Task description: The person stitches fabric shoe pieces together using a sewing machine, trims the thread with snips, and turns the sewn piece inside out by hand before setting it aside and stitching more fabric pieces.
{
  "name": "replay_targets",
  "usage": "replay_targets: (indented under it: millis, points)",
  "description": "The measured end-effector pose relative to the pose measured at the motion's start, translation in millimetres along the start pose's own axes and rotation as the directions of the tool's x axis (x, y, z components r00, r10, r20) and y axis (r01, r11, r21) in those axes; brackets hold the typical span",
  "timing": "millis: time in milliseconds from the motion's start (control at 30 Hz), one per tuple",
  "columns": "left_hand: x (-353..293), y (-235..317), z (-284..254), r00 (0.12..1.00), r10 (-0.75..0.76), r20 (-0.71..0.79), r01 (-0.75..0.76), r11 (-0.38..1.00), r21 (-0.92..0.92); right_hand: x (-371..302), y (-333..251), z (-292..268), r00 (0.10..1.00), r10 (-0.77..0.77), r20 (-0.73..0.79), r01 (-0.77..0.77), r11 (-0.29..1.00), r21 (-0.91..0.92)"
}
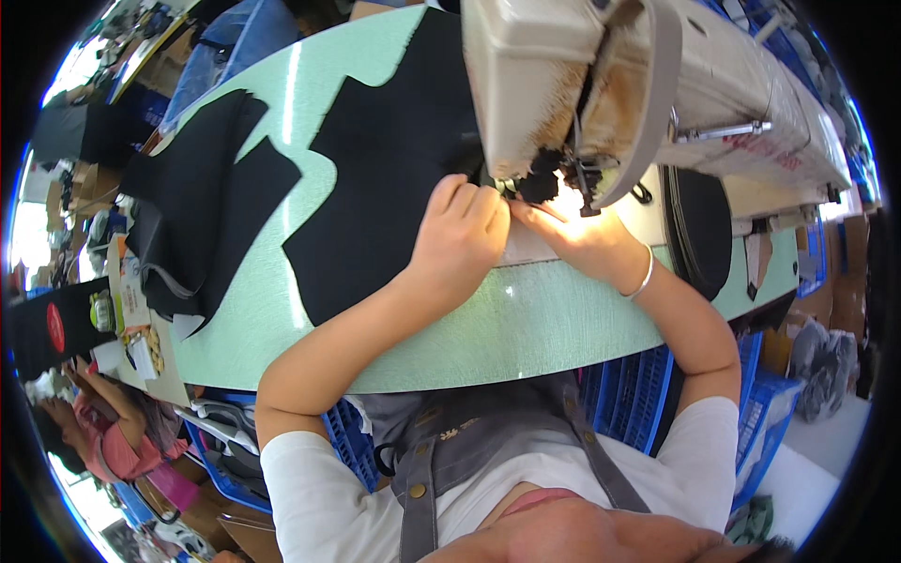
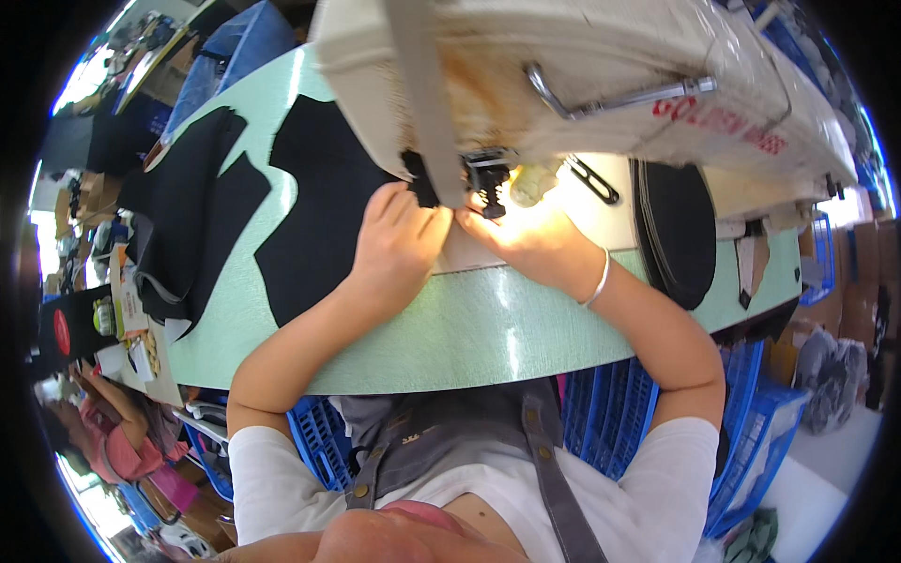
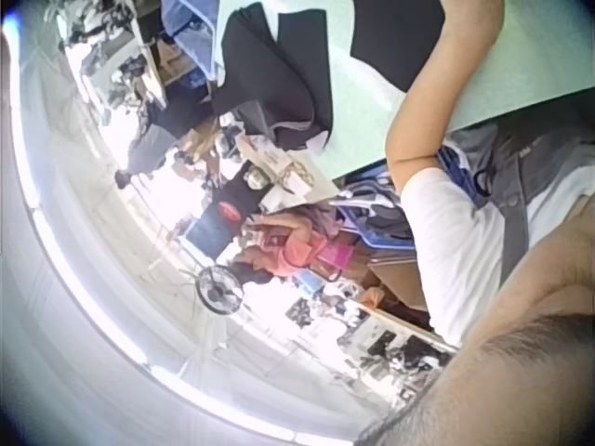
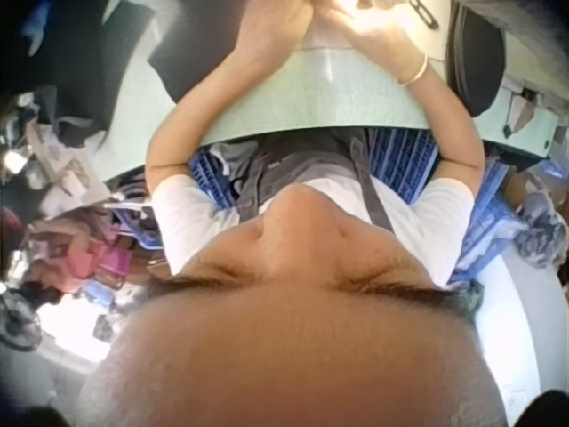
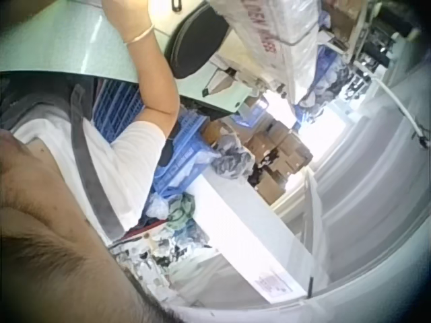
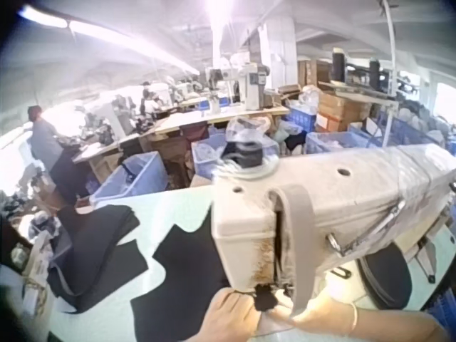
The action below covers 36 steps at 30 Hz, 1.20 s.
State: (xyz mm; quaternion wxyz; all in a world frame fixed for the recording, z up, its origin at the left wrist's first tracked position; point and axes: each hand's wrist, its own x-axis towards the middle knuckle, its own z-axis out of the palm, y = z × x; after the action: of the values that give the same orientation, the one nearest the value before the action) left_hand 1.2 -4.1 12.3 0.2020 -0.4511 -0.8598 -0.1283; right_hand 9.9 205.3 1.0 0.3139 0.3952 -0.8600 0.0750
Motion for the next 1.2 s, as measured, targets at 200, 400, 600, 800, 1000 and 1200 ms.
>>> replay_targets:
  millis: [200,400,600,800,1000,1200]
  points:
    - [12,-23,-26,0.982,-0.129,-0.141,0.094,0.968,-0.232,-5,-4,-6,0.978,0.088,0.190,-0.106,0.991,0.086]
    - [79,-115,-35,0.917,-0.220,-0.334,0.227,0.974,-0.017,-16,4,-36,0.909,0.242,0.339,-0.245,0.969,-0.035]
    - [161,-140,12,0.982,-0.094,-0.166,0.082,0.994,-0.076,-31,25,-22,0.803,0.594,0.045,-0.594,0.804,-0.011]
    - [191,-141,54,0.892,-0.234,0.387,0.257,0.966,-0.006,-51,44,-21,0.686,0.702,0.191,-0.719,0.694,0.033]
    - [210,-137,85,0.939,-0.279,0.202,0.279,0.960,0.027,-52,42,-24,0.728,0.653,0.210,-0.666,0.746,-0.013]
    - [209,-154,98,0.819,-0.468,0.332,0.501,0.865,-0.016,-49,41,-13,0.747,0.642,0.174,-0.654,0.757,0.014]
